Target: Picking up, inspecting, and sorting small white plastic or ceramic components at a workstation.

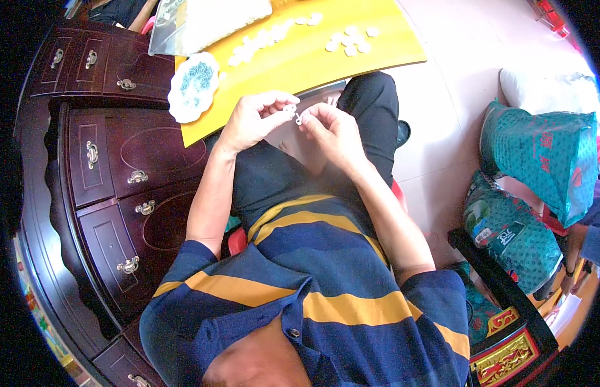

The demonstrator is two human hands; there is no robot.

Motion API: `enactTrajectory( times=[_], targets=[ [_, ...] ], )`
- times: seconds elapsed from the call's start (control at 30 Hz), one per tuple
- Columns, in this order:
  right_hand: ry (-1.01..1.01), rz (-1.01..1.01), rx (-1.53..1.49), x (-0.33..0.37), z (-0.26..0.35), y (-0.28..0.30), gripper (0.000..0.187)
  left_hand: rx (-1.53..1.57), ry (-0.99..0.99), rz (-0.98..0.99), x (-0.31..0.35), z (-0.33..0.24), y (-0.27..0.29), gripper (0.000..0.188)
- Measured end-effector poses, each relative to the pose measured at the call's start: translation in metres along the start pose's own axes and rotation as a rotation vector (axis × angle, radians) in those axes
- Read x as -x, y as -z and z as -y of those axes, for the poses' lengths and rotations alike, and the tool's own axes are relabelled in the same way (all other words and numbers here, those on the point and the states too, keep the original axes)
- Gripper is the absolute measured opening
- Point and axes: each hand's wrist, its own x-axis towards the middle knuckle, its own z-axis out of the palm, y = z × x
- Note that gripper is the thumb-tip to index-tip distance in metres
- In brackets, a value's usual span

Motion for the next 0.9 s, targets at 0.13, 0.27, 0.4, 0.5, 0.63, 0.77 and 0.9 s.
enactTrajectory(
  times=[0.13, 0.27, 0.4, 0.5, 0.63, 0.77, 0.9],
  targets=[
    [-0.001, 0.003, 0.038, 0.001, 0.000, 0.000, 0.014, 0.026, -0.018, 0.010, 0.001, -0.002, -0.001, 0.025],
    [0.006, 0.004, 0.072, 0.000, 0.000, 0.001, 0.015, 0.006, -0.039, 0.015, -0.001, -0.002, -0.002, 0.025],
    [0.007, 0.004, 0.072, 0.000, -0.001, 0.000, 0.015, 0.015, -0.038, 0.020, 0.000, -0.004, -0.004, 0.025],
    [0.022, 0.010, 0.101, 0.000, -0.002, 0.001, 0.015, 0.013, -0.046, 0.025, -0.001, -0.004, -0.004, 0.025],
    [-0.016, -0.011, 0.092, 0.000, -0.004, 0.001, 0.015, 0.011, -0.017, 0.032, 0.000, -0.001, -0.003, 0.026],
    [-0.031, -0.017, 0.097, 0.000, -0.003, 0.001, 0.017, 0.102, 0.020, 0.059, -0.001, 0.005, -0.002, 0.026],
    [-0.032, -0.014, 0.073, 0.001, -0.003, 0.001, 0.017, 0.124, 0.037, 0.078, -0.002, 0.007, 0.000, 0.025]
  ],
)
